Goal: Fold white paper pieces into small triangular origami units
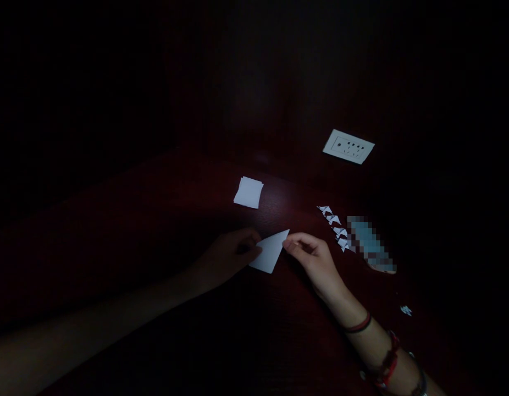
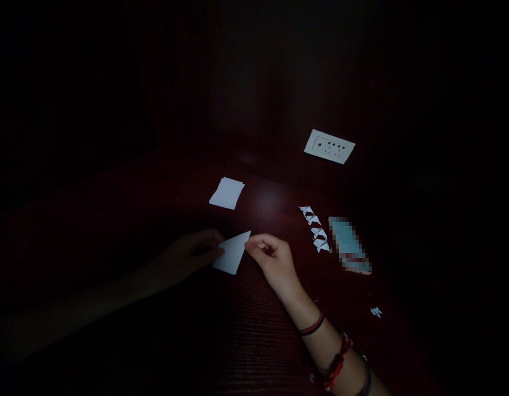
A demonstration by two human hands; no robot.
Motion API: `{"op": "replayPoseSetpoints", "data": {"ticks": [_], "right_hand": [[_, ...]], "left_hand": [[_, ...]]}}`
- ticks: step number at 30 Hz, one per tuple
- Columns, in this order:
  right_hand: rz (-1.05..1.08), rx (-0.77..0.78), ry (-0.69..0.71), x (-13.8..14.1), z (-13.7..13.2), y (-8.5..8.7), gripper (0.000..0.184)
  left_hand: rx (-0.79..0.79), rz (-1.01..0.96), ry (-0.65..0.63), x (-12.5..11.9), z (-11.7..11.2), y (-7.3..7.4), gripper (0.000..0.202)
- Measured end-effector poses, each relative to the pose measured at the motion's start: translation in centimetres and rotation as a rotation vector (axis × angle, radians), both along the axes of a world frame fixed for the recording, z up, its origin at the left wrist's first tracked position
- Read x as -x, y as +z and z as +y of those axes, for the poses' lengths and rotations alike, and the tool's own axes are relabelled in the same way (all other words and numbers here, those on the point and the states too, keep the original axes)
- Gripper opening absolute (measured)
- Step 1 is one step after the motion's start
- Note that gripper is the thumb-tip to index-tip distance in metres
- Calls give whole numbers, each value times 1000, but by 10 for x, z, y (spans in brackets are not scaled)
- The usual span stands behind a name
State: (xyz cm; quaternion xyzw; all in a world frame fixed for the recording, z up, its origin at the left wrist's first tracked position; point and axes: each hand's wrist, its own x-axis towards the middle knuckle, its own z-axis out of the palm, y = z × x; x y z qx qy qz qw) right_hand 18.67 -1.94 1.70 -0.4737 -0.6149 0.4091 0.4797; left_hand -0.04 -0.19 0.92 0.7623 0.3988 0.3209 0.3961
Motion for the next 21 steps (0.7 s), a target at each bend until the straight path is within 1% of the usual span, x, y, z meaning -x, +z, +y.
{"op": "replayPoseSetpoints", "data": {"ticks": [2,4,6,9,12,17,21], "right_hand": [[-114,-98,-18,1,-1,3,11],[-226,-178,-4,1,-3,7,10],[-297,-205,38,2,-6,9,9],[-330,-188,94,7,-10,11,9],[-308,-162,109,13,-11,10,9],[-217,-154,54,17,-8,8,8],[-233,-170,34,19,-8,10,7]], "left_hand": [[-42,25,1,-1,-2,3,11],[-120,42,32,-2,-4,8,13],[-204,35,50,-3,-5,14,16],[-253,6,-9,-4,-7,20,13],[-216,-38,-47,-5,-6,21,8],[-92,-95,-21,-7,-5,18,8],[-75,-132,-5,-9,-5,19,9]]}}
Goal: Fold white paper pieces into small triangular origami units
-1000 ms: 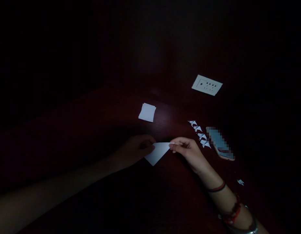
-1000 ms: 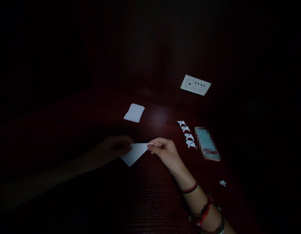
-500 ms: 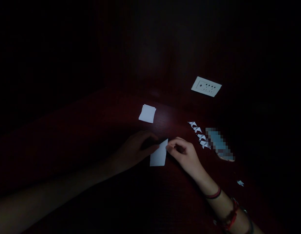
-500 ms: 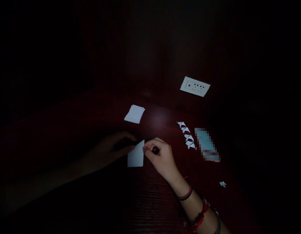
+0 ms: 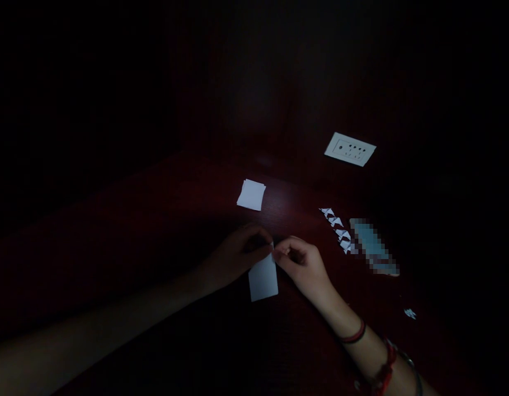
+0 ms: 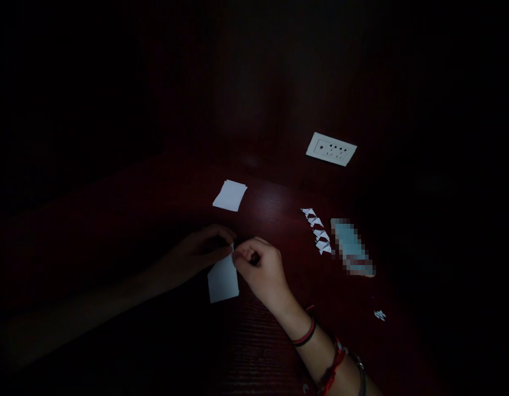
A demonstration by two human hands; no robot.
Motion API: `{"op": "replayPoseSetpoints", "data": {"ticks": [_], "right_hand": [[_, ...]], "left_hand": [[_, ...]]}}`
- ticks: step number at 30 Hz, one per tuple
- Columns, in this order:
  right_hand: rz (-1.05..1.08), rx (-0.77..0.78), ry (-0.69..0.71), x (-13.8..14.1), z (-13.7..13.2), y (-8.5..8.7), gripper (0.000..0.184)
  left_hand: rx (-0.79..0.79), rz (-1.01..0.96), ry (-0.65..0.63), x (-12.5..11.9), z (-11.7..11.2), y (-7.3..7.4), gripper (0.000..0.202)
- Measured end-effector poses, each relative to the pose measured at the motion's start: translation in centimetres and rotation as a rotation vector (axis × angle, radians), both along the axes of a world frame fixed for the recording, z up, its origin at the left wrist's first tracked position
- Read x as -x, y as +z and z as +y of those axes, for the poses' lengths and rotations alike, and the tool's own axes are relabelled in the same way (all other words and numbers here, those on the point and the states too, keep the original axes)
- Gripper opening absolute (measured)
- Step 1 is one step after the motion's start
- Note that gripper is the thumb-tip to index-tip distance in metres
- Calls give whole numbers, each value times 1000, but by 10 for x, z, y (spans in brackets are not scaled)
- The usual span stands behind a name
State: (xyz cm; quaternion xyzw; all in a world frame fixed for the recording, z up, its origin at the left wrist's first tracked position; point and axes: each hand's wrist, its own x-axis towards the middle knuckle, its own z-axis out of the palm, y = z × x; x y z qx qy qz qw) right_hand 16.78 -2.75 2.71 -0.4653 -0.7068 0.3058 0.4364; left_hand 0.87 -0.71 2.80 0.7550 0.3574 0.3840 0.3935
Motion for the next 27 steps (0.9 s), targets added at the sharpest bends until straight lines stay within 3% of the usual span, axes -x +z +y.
{"op": "replayPoseSetpoints", "data": {"ticks": [6,14,21,27], "right_hand": [[-19,-1,14,3,-1,3,9],[-28,76,44,-2,0,2,9],[-44,141,10,-6,0,1,8],[-32,136,6,-6,0,5,8]], "left_hand": [[0,-12,12,0,2,2,10],[221,-205,185,9,11,5,13],[395,-293,154,14,19,-10,17],[413,-300,156,17,21,-9,21]]}}
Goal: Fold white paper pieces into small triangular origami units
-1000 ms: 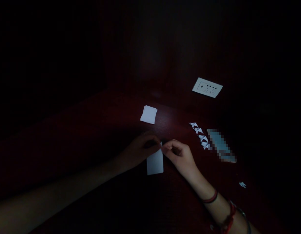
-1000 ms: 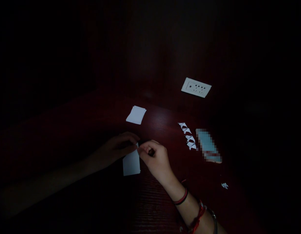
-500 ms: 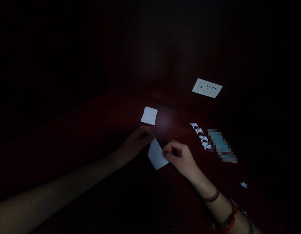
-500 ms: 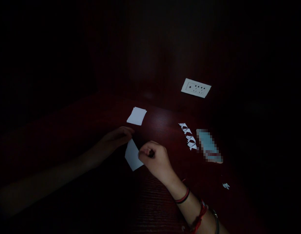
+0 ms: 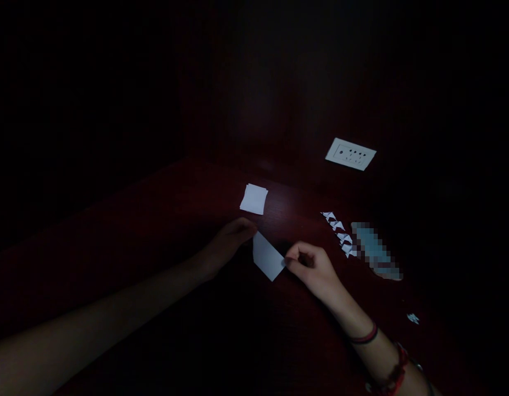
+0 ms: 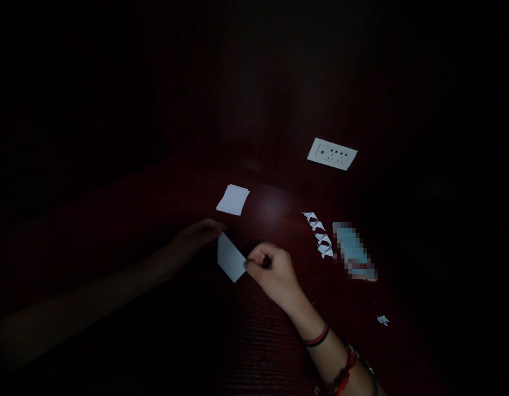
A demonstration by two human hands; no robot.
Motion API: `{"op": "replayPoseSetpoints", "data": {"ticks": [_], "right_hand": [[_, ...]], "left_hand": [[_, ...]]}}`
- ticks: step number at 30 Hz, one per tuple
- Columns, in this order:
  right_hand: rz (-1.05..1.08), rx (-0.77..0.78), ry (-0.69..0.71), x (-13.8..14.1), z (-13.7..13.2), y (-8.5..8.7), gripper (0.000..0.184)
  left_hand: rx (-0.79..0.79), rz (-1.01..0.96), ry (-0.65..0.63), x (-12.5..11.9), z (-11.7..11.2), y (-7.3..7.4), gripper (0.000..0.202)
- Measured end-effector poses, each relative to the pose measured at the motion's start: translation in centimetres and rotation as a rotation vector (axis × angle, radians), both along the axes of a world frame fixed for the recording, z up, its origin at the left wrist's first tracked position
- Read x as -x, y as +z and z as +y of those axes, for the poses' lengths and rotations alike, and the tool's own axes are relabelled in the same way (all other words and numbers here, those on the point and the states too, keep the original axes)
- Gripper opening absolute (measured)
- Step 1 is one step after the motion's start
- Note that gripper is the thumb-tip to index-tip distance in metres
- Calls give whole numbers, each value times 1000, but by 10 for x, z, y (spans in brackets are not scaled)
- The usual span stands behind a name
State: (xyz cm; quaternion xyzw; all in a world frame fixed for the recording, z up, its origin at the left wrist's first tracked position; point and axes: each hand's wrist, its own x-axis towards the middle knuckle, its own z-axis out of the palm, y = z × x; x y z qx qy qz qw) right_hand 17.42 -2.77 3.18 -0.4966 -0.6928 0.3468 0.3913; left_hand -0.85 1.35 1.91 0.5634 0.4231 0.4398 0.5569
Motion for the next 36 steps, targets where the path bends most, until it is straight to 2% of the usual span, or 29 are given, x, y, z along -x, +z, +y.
{"op": "replayPoseSetpoints", "data": {"ticks": [7,10,16,19,23,31,36], "right_hand": [[-13,-72,-28,-6,0,1,10],[-14,-139,-38,-8,1,1,9],[-69,-250,-22,-3,-1,2,12],[-83,-266,9,1,-3,3,10],[-99,-260,21,3,-4,3,10],[-76,-240,16,4,-3,-3,11],[-63,-204,50,1,-4,-2,11]], "left_hand": [[24,12,52,7,8,0,19],[7,33,6,5,4,2,19],[-176,131,-121,-10,-16,11,15],[-271,192,-177,-14,-19,9,14],[-347,251,-187,-16,-18,3,13],[-358,234,-220,-18,-18,2,11],[-236,162,-121,-14,-19,13,14]]}}
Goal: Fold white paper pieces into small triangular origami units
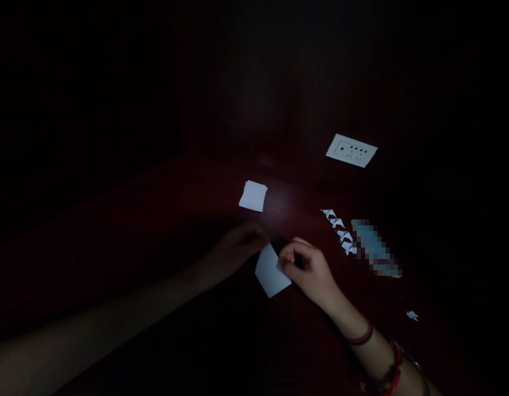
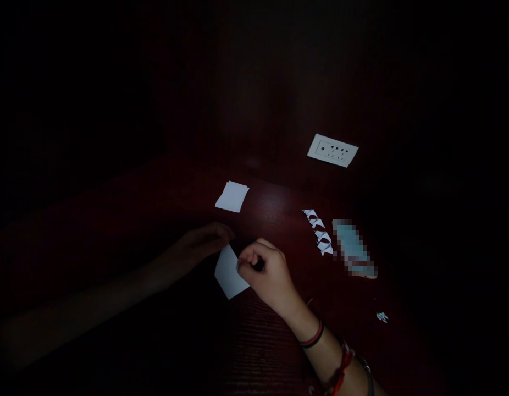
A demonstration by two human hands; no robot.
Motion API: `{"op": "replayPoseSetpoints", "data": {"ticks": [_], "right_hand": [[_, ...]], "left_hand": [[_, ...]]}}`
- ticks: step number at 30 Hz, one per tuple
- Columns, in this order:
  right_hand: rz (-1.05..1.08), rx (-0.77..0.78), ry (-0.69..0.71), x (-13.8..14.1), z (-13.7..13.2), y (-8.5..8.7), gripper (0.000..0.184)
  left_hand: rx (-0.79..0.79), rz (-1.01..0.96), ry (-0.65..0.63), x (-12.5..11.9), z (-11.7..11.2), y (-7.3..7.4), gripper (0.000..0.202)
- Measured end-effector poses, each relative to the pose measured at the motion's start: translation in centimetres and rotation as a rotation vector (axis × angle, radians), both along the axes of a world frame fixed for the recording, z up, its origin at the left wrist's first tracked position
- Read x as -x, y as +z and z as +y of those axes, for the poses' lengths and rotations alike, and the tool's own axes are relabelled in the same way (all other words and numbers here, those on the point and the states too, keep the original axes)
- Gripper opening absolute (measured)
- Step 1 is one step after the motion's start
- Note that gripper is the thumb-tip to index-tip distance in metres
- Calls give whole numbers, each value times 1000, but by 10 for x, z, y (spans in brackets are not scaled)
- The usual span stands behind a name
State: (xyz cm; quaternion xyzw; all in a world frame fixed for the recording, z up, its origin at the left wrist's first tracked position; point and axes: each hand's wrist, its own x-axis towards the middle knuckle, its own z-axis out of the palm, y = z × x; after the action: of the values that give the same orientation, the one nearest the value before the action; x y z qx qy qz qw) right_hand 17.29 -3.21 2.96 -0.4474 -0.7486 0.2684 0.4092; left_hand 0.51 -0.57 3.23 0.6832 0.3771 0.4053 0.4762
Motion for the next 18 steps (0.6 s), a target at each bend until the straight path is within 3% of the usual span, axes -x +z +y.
{"op": "replayPoseSetpoints", "data": {"ticks": [5,12,16,18], "right_hand": [[-27,10,18,-10,2,-1,12],[-70,-72,-67,-15,4,1,9],[-126,-129,-66,-5,-4,7,19],[-162,-150,-50,-3,-7,9,12]], "left_hand": [[141,-142,115,10,7,3,19],[23,-71,248,15,11,3,19],[-178,10,152,4,-1,7,13],[-260,29,61,1,-7,11,12]]}}
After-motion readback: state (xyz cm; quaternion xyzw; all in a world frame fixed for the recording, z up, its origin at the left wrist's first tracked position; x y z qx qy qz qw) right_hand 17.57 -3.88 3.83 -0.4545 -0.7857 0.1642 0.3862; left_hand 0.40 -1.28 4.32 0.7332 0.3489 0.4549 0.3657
